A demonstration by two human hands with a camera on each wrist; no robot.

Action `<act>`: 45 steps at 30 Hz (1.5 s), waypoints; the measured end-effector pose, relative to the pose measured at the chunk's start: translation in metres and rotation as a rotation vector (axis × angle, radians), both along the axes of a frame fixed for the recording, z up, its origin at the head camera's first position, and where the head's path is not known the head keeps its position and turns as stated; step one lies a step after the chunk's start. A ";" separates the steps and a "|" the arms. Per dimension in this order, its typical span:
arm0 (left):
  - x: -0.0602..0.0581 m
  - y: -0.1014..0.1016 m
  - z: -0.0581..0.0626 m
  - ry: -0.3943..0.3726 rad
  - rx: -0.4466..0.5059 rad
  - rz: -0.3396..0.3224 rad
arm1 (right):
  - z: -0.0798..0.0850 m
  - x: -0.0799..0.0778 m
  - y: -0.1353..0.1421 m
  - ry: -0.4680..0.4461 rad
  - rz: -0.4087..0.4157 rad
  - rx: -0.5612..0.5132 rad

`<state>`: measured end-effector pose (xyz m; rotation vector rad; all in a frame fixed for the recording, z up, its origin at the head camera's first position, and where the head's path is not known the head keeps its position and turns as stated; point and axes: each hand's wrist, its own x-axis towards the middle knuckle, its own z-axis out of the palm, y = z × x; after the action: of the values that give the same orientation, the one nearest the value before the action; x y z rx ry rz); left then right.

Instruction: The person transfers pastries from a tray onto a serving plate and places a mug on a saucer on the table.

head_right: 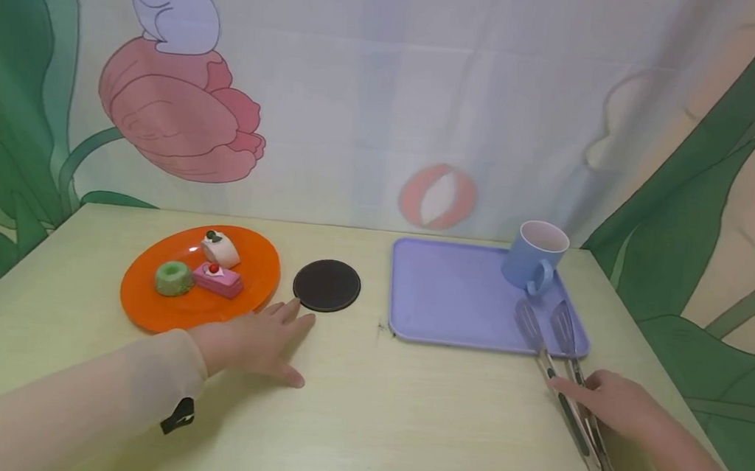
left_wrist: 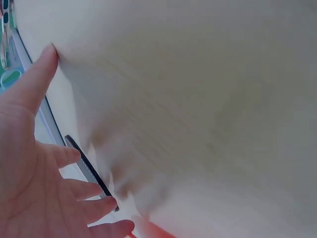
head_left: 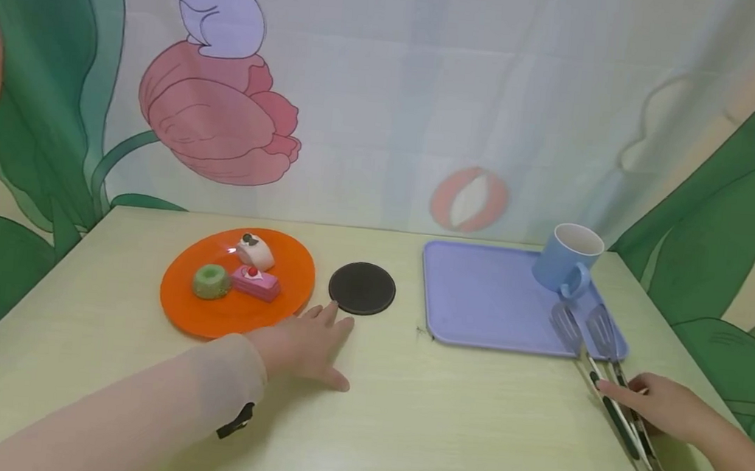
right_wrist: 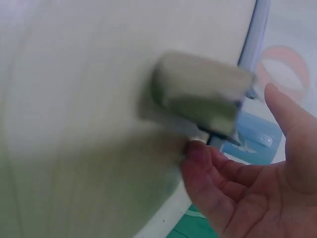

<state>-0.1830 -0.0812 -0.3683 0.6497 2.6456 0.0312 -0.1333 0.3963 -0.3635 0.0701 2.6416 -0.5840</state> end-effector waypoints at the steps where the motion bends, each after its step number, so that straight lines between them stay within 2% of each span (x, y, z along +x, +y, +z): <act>1: -0.001 -0.001 0.000 0.008 0.001 -0.011 | 0.002 -0.001 0.001 0.014 0.009 0.006; 4: -0.004 -0.004 -0.001 0.015 0.005 -0.032 | 0.006 -0.003 0.003 0.092 0.024 0.027; 6: -0.006 -0.005 -0.002 0.015 0.006 -0.045 | 0.008 -0.004 0.003 0.177 0.031 0.046; 10: -0.007 -0.008 -0.002 0.004 0.004 -0.052 | 0.016 -0.009 0.000 0.307 0.010 0.017; 15: -0.008 -0.010 -0.003 0.010 0.007 -0.079 | 0.026 -0.021 -0.006 0.377 0.012 -0.015; 18: -0.010 -0.011 -0.005 0.006 0.011 -0.088 | 0.027 -0.027 -0.007 0.383 0.004 -0.031; 24: -0.013 -0.010 -0.007 -0.026 0.026 -0.067 | 0.026 -0.034 -0.008 0.386 -0.020 -0.059; 40: -0.016 -0.006 -0.004 -0.061 0.065 -0.057 | 0.036 -0.053 -0.012 0.386 -0.055 -0.135; 45: -0.016 -0.001 -0.002 -0.062 0.040 -0.053 | 0.035 -0.056 -0.010 0.376 -0.066 -0.137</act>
<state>-0.1989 -0.0817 -0.3700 0.7194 2.5729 0.0881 -0.1889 0.3861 -0.3286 0.0056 2.9583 -0.8727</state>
